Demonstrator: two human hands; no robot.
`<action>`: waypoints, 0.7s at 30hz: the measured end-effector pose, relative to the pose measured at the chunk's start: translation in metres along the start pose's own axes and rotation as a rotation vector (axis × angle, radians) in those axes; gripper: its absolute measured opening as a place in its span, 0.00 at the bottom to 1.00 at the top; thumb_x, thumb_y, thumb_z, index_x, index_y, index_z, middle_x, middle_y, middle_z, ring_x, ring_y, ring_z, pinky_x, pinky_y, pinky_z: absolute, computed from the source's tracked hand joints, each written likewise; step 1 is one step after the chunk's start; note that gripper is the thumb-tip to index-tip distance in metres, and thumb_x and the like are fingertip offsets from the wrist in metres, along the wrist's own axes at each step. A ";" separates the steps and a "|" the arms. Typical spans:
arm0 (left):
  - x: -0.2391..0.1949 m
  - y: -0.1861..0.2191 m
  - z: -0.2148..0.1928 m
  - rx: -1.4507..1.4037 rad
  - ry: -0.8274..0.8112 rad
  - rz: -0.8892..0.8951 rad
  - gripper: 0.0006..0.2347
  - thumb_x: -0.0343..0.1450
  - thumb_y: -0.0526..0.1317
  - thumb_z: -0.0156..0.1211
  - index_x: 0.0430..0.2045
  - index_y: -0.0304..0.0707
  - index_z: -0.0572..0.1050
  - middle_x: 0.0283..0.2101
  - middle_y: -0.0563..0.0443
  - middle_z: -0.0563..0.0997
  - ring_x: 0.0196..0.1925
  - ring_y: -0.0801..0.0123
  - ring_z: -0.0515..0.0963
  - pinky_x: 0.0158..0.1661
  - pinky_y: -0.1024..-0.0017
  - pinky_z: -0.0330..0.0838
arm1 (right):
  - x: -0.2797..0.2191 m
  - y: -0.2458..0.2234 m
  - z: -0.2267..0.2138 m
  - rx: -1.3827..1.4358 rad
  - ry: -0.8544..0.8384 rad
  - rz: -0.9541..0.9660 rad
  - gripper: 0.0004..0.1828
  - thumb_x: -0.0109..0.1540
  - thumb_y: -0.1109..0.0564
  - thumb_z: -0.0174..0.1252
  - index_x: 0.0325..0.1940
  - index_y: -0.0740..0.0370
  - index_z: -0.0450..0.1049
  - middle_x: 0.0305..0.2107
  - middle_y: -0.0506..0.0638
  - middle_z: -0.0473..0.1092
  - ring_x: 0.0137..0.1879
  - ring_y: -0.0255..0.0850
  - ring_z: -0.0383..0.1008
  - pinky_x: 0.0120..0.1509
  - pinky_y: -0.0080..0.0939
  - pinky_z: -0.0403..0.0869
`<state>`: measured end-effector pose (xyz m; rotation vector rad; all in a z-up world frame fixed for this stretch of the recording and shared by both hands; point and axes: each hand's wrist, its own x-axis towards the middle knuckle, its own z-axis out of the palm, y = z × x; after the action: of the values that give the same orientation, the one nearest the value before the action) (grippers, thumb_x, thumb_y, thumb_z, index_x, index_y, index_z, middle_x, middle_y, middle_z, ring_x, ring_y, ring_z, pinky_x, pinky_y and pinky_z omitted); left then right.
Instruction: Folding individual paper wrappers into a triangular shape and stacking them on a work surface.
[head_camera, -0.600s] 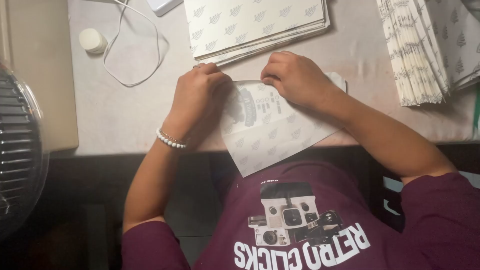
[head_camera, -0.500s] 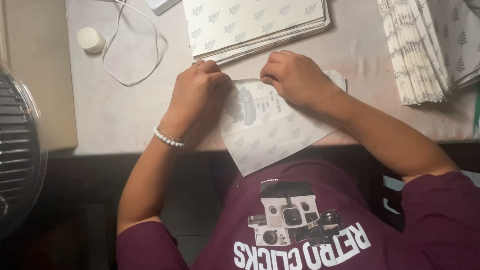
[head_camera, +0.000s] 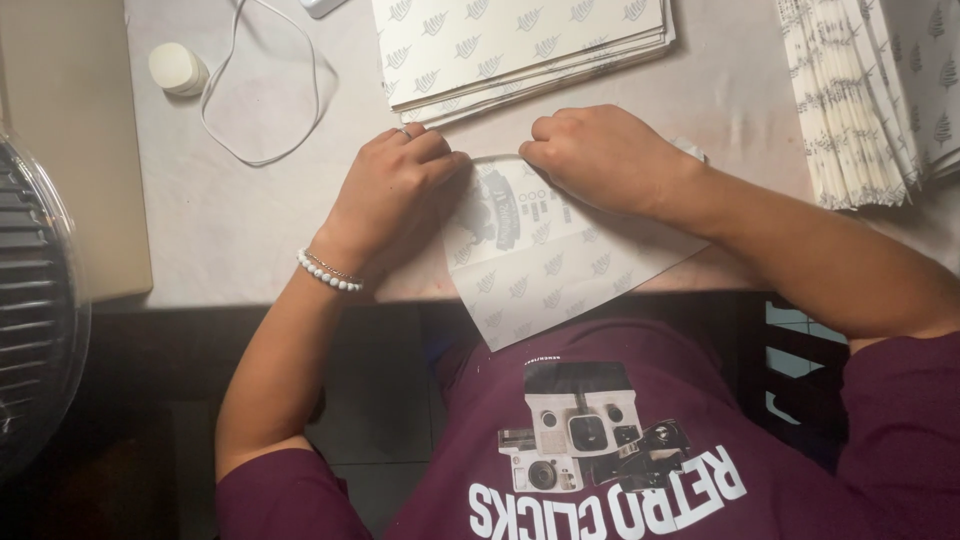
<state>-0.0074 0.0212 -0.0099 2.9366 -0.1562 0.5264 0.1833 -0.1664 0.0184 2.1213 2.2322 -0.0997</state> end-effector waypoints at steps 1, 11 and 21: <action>-0.002 -0.003 0.003 -0.002 -0.003 -0.002 0.04 0.70 0.30 0.66 0.34 0.40 0.84 0.28 0.51 0.81 0.34 0.68 0.78 0.38 0.74 0.71 | 0.000 -0.002 -0.004 0.003 -0.002 0.000 0.04 0.66 0.62 0.59 0.42 0.60 0.80 0.26 0.47 0.75 0.31 0.34 0.77 0.38 0.28 0.78; -0.005 -0.011 0.017 0.145 0.064 0.239 0.03 0.74 0.30 0.60 0.35 0.38 0.80 0.26 0.54 0.71 0.31 0.66 0.70 0.42 0.69 0.70 | 0.001 0.003 0.012 -0.160 -0.022 -0.165 0.12 0.65 0.61 0.55 0.51 0.54 0.77 0.28 0.44 0.73 0.33 0.38 0.75 0.31 0.39 0.77; -0.003 -0.008 0.015 0.248 0.091 0.299 0.06 0.76 0.28 0.55 0.35 0.37 0.79 0.28 0.56 0.67 0.29 0.63 0.66 0.39 0.67 0.66 | 0.003 0.002 0.031 -0.312 -0.047 -0.219 0.06 0.67 0.60 0.51 0.40 0.51 0.73 0.26 0.41 0.69 0.29 0.38 0.70 0.27 0.40 0.69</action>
<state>-0.0041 0.0273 -0.0258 3.1376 -0.5642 0.7709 0.1849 -0.1661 -0.0126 1.6985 2.2704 0.1755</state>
